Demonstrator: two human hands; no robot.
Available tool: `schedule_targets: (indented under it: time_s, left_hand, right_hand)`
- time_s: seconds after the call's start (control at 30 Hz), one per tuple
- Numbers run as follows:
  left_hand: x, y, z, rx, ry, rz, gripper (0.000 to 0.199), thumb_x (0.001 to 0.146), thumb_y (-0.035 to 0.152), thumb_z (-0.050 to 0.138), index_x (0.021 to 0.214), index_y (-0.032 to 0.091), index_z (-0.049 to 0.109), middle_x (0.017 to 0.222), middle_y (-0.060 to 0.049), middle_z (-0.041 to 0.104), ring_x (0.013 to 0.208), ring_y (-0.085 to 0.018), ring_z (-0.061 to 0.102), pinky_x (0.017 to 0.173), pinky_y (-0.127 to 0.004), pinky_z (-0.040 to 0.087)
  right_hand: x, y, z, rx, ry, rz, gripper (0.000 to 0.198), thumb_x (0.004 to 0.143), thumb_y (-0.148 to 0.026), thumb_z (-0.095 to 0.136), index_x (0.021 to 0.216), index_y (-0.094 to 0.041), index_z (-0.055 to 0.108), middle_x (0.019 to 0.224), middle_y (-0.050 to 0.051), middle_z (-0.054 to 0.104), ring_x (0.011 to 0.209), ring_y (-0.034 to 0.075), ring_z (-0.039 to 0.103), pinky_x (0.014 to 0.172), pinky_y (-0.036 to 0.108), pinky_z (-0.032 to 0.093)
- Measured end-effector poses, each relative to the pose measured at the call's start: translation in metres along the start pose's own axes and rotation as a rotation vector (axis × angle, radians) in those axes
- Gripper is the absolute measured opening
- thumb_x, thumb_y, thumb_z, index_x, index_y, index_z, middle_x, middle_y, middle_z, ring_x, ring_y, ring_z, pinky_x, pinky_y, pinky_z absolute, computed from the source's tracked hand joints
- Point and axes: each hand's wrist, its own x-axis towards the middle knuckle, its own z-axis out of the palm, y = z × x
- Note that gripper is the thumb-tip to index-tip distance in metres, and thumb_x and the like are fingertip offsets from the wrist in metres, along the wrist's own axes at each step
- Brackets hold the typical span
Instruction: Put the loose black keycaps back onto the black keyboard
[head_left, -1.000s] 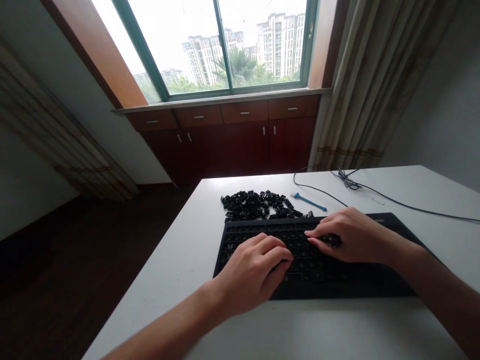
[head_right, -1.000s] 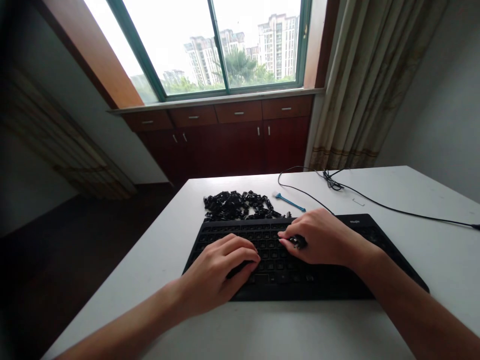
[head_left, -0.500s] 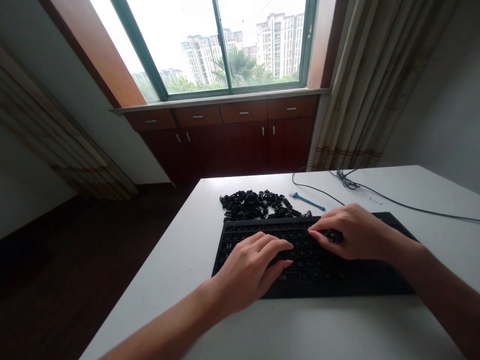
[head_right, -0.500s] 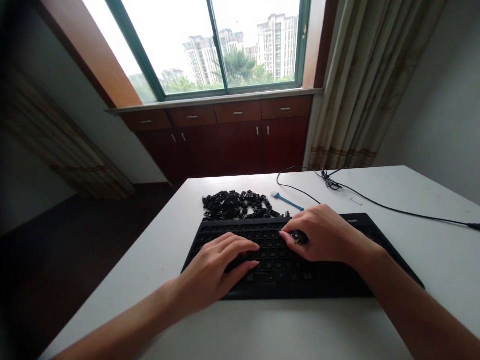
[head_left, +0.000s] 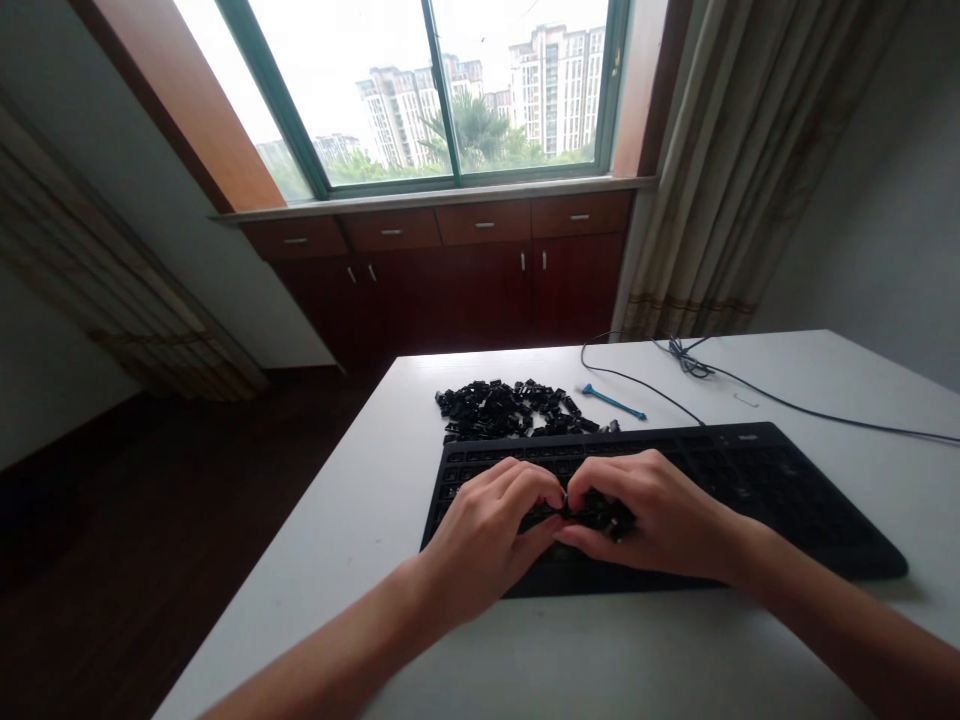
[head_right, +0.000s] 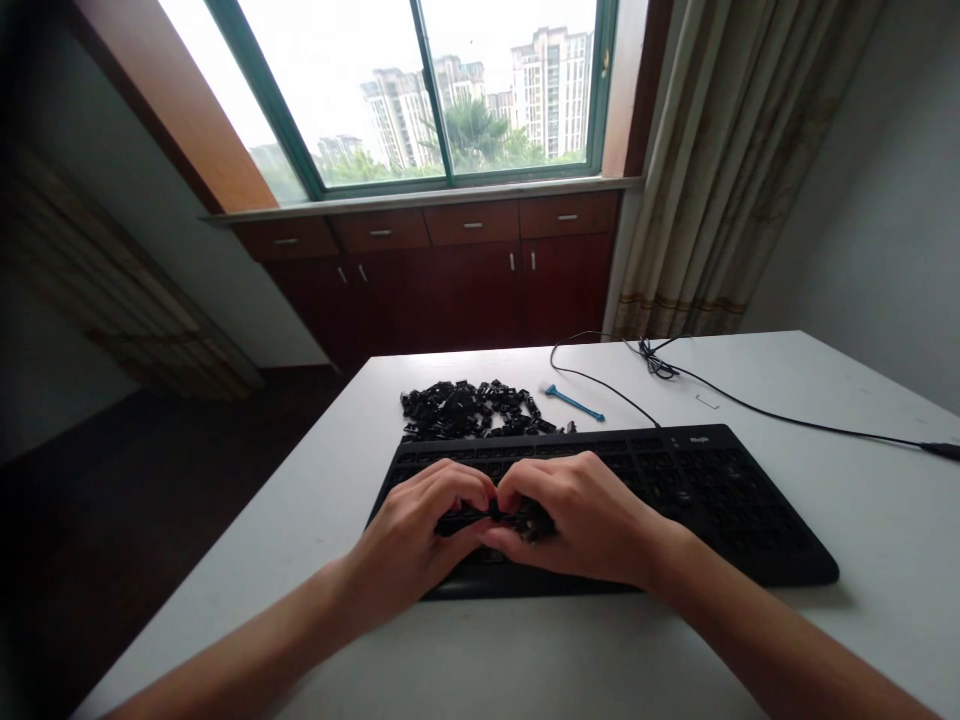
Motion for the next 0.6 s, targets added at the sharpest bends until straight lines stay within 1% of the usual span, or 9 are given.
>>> schedule_targets:
  time_s: [0.07, 0.13, 0.27, 0.37, 0.5, 0.6]
  left_hand:
    - [0.0, -0.001, -0.001, -0.01, -0.009, 0.003, 0.009, 0.092, 0.019, 0.062, 0.097, 0.02, 0.055, 0.098, -0.004, 0.068, 0.089, -0.016, 0.063, 0.08, -0.029, 0.052]
    - [0.0, -0.001, -0.001, -0.022, -0.003, -0.045, 0.009, 0.091, 0.02, 0.063, 0.098, 0.021, 0.056, 0.095, -0.002, 0.068, 0.085, -0.015, 0.063, 0.078, -0.027, 0.052]
    - [0.003, -0.001, -0.001, -0.119, 0.007, -0.275, 0.016, 0.089, 0.028, 0.068, 0.1, 0.021, 0.058, 0.083, 0.002, 0.068, 0.071, -0.011, 0.063, 0.065, -0.023, 0.051]
    - [0.007, 0.001, -0.001, -0.303, 0.008, -0.375, 0.018, 0.089, 0.029, 0.067, 0.099, 0.02, 0.054, 0.089, 0.0, 0.071, 0.077, -0.013, 0.067, 0.068, -0.024, 0.054]
    - [0.011, 0.005, -0.003, -0.537, -0.042, -0.407, 0.016, 0.092, 0.029, 0.063, 0.098, 0.02, 0.051, 0.096, -0.003, 0.073, 0.086, -0.014, 0.07, 0.075, -0.026, 0.055]
    - [0.011, 0.005, -0.004, -0.594, -0.072, -0.405, 0.015, 0.094, 0.03, 0.06, 0.1, 0.02, 0.05, 0.096, -0.004, 0.072, 0.087, -0.015, 0.069, 0.078, -0.027, 0.056]
  right_hand:
    - [-0.001, 0.0, 0.005, -0.009, 0.027, -0.007, 0.022, 0.086, -0.042, 0.064, 0.094, -0.022, 0.06, 0.08, -0.001, 0.07, 0.062, 0.011, 0.06, 0.058, 0.024, 0.042]
    - [-0.002, 0.003, 0.006, -0.04, 0.031, -0.037, 0.023, 0.088, -0.04, 0.062, 0.1, -0.022, 0.058, 0.086, 0.001, 0.071, 0.067, 0.011, 0.062, 0.059, 0.024, 0.043]
    - [-0.003, 0.011, 0.002, -0.164, -0.005, -0.187, 0.026, 0.092, -0.031, 0.055, 0.117, -0.022, 0.056, 0.103, 0.004, 0.07, 0.079, 0.013, 0.065, 0.065, 0.025, 0.046]
    - [-0.003, 0.016, -0.003, -0.209, 0.03, -0.244, 0.026, 0.094, -0.025, 0.054, 0.119, -0.024, 0.059, 0.105, 0.003, 0.068, 0.08, 0.011, 0.063, 0.066, 0.024, 0.045]
    - [-0.002, 0.018, -0.006, -0.261, 0.095, -0.274, 0.023, 0.093, -0.023, 0.055, 0.114, -0.024, 0.063, 0.103, 0.002, 0.067, 0.073, 0.009, 0.06, 0.062, 0.023, 0.043]
    - [-0.002, 0.017, -0.006, -0.32, 0.105, -0.279, 0.023, 0.092, -0.019, 0.053, 0.112, -0.022, 0.064, 0.103, 0.003, 0.068, 0.073, 0.01, 0.061, 0.061, 0.024, 0.043]
